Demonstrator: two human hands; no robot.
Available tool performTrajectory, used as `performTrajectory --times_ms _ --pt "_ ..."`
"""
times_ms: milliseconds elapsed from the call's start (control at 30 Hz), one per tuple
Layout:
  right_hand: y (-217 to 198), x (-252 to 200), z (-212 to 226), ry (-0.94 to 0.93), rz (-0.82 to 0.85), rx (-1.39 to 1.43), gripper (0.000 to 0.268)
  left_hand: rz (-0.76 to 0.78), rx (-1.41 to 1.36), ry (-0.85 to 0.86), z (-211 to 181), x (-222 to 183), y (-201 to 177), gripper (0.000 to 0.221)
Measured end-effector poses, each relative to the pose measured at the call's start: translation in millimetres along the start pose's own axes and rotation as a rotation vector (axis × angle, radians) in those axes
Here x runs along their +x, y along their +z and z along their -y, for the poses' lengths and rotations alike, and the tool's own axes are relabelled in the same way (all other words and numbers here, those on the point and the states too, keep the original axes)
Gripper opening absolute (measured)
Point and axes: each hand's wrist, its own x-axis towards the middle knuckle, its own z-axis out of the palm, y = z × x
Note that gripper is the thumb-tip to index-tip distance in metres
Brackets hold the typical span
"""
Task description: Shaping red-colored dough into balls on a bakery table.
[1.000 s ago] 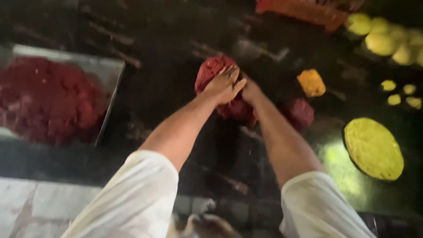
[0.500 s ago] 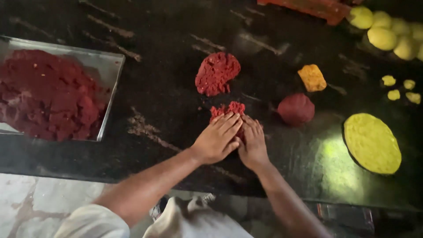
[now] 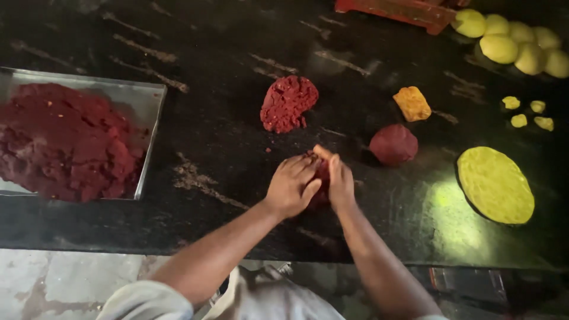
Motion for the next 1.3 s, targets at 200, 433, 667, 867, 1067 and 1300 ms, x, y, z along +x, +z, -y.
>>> performTrajectory --times_ms 200,433,667,867,1067,1300 --pt "25.9 -107.3 99.1 -0.628 0.206 -0.967 0.067 -0.104 -0.161 0.097 -51.1 -58.6 -52.3 0.071" --pt "12.9 -36.2 27.9 -0.395 -0.053 -1.054 0.055 0.242 0.318 -0.192 -19.0 23.8 1.7 0.069" --pt "-26.9 95.3 -3.9 -0.278 -0.007 -1.206 0.048 0.365 0.356 -0.308 9.2 139.7 -2.2 0.074" --pt "4.2 -44.7 58.6 -0.373 0.107 -0.992 0.053 0.515 0.279 -0.157 -40.2 28.5 -30.8 0.088" --pt "-2.1 -116.9 45.4 -0.473 0.186 -1.155 0.06 0.263 0.199 0.254 -50.6 -50.1 -43.2 0.081" --pt "-38.3 -87.0 -8.4 0.02 -0.285 -0.165 0.064 -0.1 -0.386 -0.139 5.5 -21.6 -39.7 0.048"
